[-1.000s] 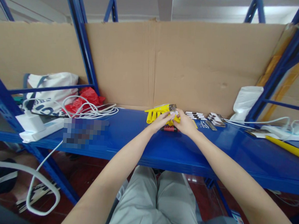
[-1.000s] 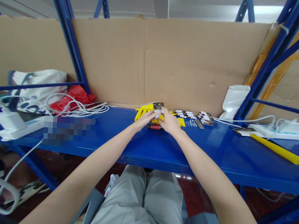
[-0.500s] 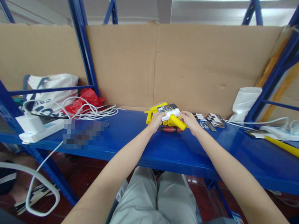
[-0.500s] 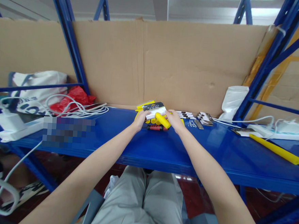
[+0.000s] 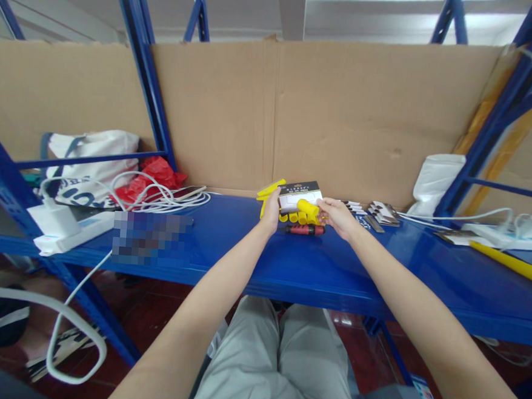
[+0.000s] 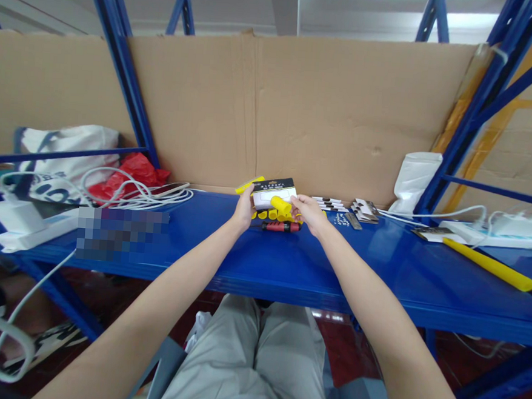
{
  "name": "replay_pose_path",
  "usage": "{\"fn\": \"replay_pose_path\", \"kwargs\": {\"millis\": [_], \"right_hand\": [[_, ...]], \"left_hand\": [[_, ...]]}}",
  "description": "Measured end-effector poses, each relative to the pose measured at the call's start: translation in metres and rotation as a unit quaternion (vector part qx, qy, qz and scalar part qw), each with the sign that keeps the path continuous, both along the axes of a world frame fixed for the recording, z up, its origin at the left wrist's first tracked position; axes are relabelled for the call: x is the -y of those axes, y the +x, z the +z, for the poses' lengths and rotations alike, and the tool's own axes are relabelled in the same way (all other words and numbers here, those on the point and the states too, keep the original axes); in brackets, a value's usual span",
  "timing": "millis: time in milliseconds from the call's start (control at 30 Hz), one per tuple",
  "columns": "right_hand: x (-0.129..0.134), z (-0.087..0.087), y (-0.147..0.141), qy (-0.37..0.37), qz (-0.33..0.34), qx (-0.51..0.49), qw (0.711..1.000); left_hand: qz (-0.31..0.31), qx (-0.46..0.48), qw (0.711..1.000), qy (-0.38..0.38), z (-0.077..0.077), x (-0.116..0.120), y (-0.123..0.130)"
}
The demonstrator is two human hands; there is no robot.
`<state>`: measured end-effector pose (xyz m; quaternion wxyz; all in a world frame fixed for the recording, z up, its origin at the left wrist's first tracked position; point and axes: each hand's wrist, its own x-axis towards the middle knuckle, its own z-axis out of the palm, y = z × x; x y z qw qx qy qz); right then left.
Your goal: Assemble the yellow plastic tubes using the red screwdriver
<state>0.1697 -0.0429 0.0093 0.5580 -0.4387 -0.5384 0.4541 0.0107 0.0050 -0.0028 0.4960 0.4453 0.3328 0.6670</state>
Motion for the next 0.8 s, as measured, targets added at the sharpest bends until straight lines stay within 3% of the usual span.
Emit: {"fn": "replay_pose_path", "kwargs": {"millis": [133, 367, 567, 700, 800], "right_hand": [[0.001, 0.0, 0.001, 0.018, 0.016, 0.002, 1.0], [0.002, 0.006, 0.004, 0.008, -0.035, -0.037, 0.999], [-0.004, 0.01, 0.018, 0.017, -0.159, -0.092, 0.983], [-0.01, 0.013, 0.042, 0.003, -0.246, -0.114, 0.963], [-0.014, 0.015, 0.064, -0.022, -0.341, -0.13, 0.931]], "left_hand": [[0.001, 0.025, 0.999, -0.041, 0.002, 0.001, -0.007], [0.129, 0.009, 0.991, -0.046, 0.002, -0.008, -0.023], [0.169, -0.017, 0.985, -0.04, -0.002, -0.013, -0.021], [0.128, -0.021, 0.99, -0.058, 0.001, -0.005, -0.016], [0.105, -0.031, 0.991, -0.078, 0.003, 0.002, -0.013]]}}
